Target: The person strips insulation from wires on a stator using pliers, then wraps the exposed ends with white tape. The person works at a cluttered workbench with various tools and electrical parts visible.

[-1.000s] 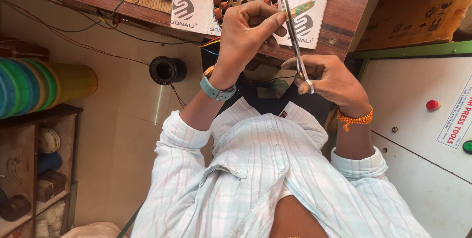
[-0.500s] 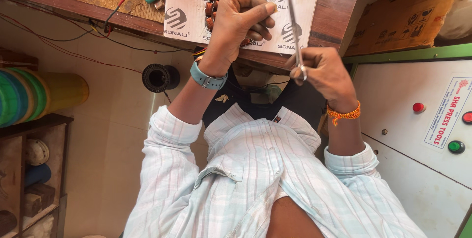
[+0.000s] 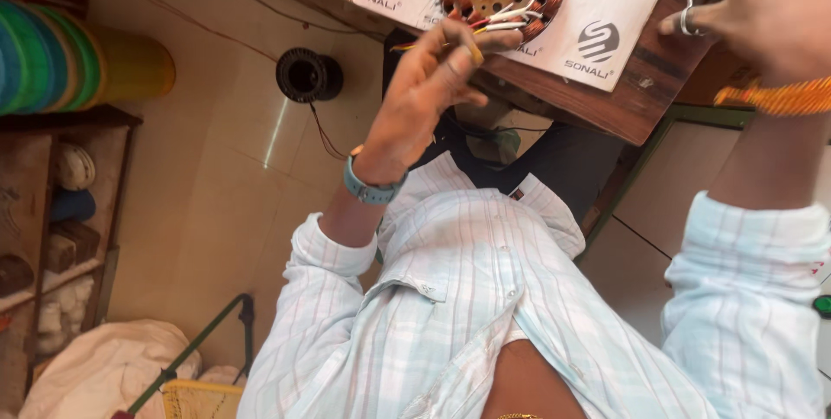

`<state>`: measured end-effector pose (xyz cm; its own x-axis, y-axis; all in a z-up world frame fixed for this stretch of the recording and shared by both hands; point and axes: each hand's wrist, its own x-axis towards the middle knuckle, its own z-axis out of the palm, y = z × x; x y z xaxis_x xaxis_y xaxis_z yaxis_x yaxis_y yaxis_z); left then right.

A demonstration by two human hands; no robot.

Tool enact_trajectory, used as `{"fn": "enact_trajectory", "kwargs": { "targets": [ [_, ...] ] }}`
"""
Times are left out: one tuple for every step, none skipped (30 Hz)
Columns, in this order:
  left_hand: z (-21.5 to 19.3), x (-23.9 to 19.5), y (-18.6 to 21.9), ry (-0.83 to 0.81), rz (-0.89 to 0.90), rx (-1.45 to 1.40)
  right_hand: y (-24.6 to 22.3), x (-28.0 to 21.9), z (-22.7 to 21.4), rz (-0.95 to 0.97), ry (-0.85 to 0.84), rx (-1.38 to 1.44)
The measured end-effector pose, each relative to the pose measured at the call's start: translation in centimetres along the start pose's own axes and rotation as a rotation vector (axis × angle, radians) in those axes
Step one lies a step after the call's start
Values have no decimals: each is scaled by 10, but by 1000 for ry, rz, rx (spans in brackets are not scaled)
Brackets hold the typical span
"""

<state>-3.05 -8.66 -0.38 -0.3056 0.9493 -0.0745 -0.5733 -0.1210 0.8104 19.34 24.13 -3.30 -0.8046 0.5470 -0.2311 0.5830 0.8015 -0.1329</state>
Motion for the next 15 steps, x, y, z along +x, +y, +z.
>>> {"fn": "enact_trajectory", "kwargs": {
  "targets": [
    [2, -6, -6, 55, 31, 40, 3, 11, 0, 20, -93, 143],
    [5, -11, -15, 117, 61, 81, -1, 17, 0, 36, -189, 286],
    [7, -16, -23, 180, 89, 122, -9, 13, -1, 42, -103, 332],
    [7, -18, -29, 208, 109, 106, -20, 2, -4, 47, -16, 380],
    [7, -20, -34, 235, 129, 90, -34, -11, -10, 52, 71, 429],
    [7, -20, -38, 257, 151, 74, -49, -33, -17, -123, 204, 394],
    [7, -19, -42, 273, 160, 99, -70, -47, -18, -148, 239, 435],
    [8, -18, -46, 282, 163, 123, -91, -67, -19, -176, 262, 470],
    [11, -16, -51, 291, 166, 147, -114, -74, -14, -49, 188, 577],
    [13, -14, -54, 287, 172, 170, -132, -78, -11, -218, 171, 752],
    [16, -12, -57, 283, 178, 193, -148, -80, -7, -390, 155, 925],
    [18, -11, -58, 273, 182, 220, -164, -81, -2, -331, 164, 1002],
    [20, -10, -58, 271, 191, 244, -176, -82, 2, -272, 175, 1079],
    [23, -9, -58, 267, 207, 265, -181, -80, 2, -275, 231, 1081],
    [26, -10, -57, 262, 224, 285, -185, -79, 3, -279, 287, 1082]
  ]
}}
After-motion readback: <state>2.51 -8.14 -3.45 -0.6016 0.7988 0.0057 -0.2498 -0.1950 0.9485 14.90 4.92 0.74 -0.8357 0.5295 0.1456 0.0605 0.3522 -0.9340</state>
